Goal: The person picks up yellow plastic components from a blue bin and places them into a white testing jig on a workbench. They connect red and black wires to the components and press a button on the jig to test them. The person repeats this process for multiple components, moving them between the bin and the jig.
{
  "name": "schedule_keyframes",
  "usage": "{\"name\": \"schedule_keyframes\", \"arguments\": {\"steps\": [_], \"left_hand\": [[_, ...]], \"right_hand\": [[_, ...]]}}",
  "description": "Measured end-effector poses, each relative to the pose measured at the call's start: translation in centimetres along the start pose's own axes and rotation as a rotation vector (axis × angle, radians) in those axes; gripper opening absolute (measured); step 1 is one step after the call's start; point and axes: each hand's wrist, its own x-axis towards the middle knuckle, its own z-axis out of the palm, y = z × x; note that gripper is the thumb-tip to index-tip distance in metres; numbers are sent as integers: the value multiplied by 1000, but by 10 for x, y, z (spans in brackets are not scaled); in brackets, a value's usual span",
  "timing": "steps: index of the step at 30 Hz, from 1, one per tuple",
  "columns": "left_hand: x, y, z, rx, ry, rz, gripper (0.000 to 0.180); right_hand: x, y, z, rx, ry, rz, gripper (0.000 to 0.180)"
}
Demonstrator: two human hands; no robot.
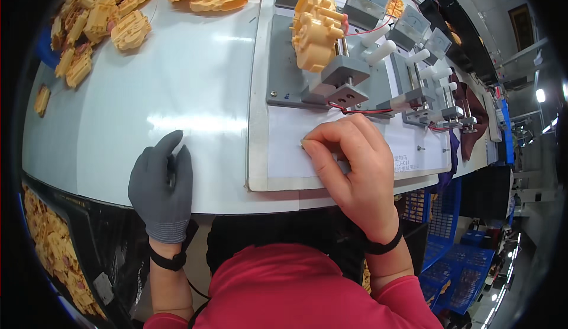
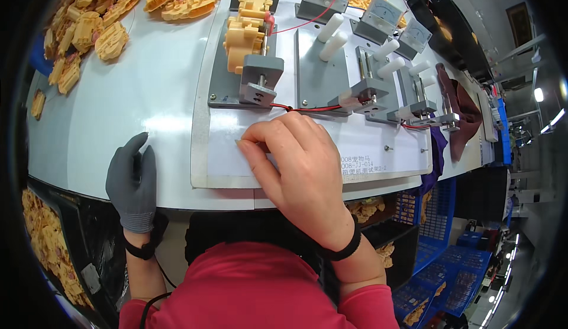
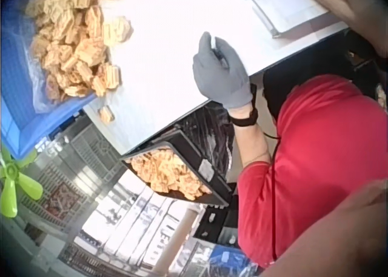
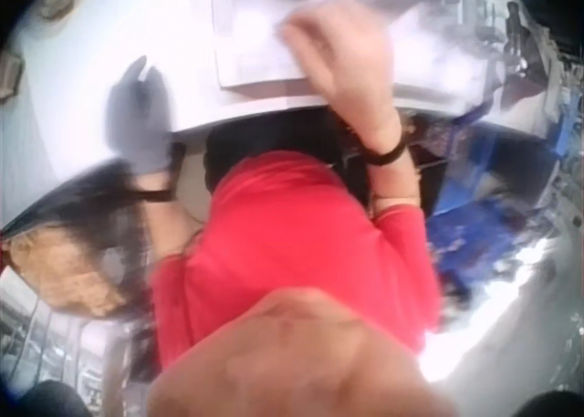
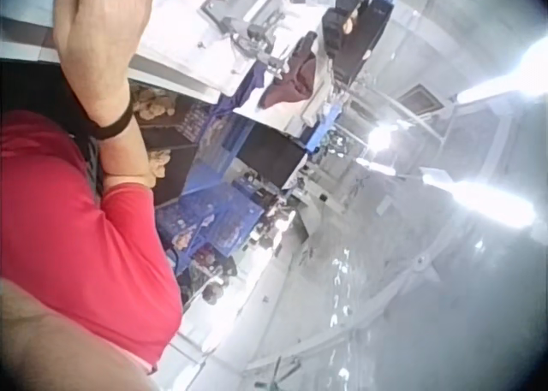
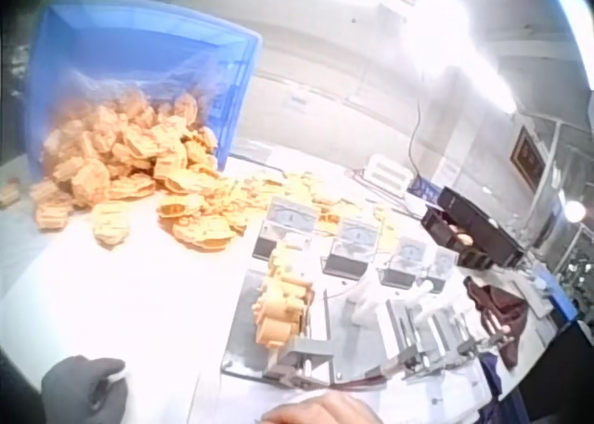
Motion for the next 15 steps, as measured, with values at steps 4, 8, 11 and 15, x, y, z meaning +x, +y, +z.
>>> {"name": "schedule_keyframes", "arguments": {"steps": [4, 8, 11, 15], "left_hand": [[-1, 0, -1, -2, 4, -3, 26], [-1, -1, -2, -1, 8, 8, 26], [-1, -1, -3, 5, 6, 8, 25], [1, 0, -4, -5, 6, 8, 25]], "right_hand": [[-1, 0, 1, -4, 14, -7, 10], [-1, -2, 4, -11, 42, 3, 12], [-1, -2, 5, -10, 53, 7, 12], [0, -3, 4, -46, 48, 13, 12]]}}
